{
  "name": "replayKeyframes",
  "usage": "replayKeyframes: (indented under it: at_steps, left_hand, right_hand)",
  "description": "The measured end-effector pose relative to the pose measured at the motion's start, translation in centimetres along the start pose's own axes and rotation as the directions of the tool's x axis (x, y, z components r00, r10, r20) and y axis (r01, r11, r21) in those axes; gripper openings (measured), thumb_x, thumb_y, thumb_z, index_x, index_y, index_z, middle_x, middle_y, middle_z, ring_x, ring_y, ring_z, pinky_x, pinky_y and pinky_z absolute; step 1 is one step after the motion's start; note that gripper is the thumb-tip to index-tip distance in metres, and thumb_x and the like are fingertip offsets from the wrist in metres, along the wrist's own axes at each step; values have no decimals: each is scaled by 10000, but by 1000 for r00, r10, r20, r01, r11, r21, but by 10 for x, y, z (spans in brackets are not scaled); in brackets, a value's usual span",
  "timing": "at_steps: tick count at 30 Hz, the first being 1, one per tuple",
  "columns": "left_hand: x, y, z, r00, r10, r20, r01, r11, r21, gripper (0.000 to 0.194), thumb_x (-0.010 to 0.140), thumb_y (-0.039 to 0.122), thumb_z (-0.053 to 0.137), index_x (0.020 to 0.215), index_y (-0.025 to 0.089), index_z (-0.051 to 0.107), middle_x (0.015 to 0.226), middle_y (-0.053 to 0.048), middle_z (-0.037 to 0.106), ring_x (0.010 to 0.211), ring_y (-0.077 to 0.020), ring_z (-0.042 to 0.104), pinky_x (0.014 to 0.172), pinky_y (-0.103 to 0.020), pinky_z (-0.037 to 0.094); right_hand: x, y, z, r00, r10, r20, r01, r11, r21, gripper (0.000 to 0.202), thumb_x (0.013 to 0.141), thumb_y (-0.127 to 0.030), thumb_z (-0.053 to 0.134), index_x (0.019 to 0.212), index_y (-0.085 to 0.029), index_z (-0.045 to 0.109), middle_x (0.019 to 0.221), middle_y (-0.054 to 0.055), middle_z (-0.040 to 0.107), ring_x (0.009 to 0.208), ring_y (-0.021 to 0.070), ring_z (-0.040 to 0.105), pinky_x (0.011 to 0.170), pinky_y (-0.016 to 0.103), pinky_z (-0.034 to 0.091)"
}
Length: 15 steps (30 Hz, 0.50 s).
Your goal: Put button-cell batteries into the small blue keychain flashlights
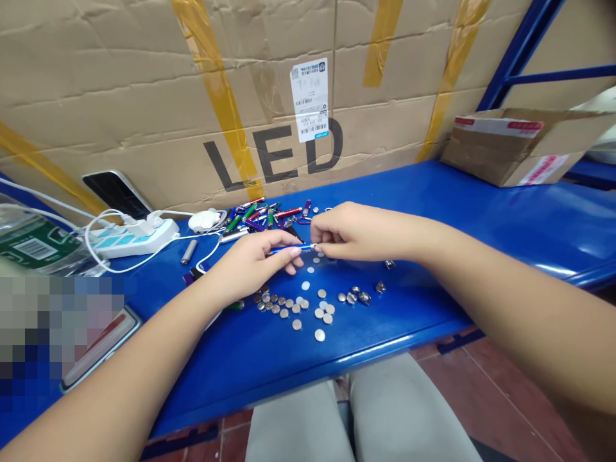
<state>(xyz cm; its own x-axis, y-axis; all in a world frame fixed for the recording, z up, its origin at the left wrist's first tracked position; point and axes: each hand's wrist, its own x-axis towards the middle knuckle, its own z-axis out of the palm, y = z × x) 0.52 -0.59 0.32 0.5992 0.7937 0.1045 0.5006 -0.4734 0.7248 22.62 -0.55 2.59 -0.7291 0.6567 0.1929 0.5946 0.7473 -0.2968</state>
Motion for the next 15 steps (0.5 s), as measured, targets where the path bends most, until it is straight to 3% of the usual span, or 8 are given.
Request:
replayKeyframes:
  at_steps: [3,5,7,11,13,15]
  left_hand:
    - [0,2,2,999,-38,-12,37,999,-40,263,917,389,513,900,154,631,771,-23,715,649,-132,662,663,-266,522]
    - [-1,2,3,998,3,-62,-1,999,37,239,909,375,535,925,163,643,769,-16,716,676,-138,670,680,-265,524]
    - [-1,2,3,983,148,-109,-122,968,218,191,891,331,572,959,174,658,832,-21,727,769,-154,680,745,-275,521]
    - [-2,2,0,881,467,-76,-383,798,466,148,884,239,575,967,173,678,963,-47,734,912,-174,673,828,-282,508]
    - [-4,3,-1,880,460,-118,-365,813,453,151,881,251,586,973,177,679,973,-49,735,913,-177,676,820,-282,511]
    - [-5,4,-2,919,334,-208,-249,903,350,177,870,309,613,978,182,671,945,-47,736,854,-175,685,774,-284,521]
  right_hand:
    - [1,-2,3,998,-53,-23,52,997,-50,87,822,-202,522,791,-160,591,690,-5,619,586,93,497,538,220,320]
    - [1,-1,3,998,-60,-24,59,998,-33,82,820,-197,526,780,-158,585,679,-7,609,579,90,493,534,220,326]
    - [2,2,3,999,-36,3,36,998,52,58,813,-184,535,784,-160,578,670,-15,603,576,85,506,536,214,350]
    - [2,11,1,978,52,202,-136,895,424,44,849,-193,508,824,-172,538,678,-29,595,539,69,529,501,196,390]
    - [2,13,0,960,50,276,-203,804,559,104,883,-257,501,821,-176,516,695,-26,595,515,61,524,474,191,394]
    - [2,13,0,968,67,242,-201,783,588,160,899,-323,505,833,-178,512,697,-25,595,506,61,522,461,191,392]
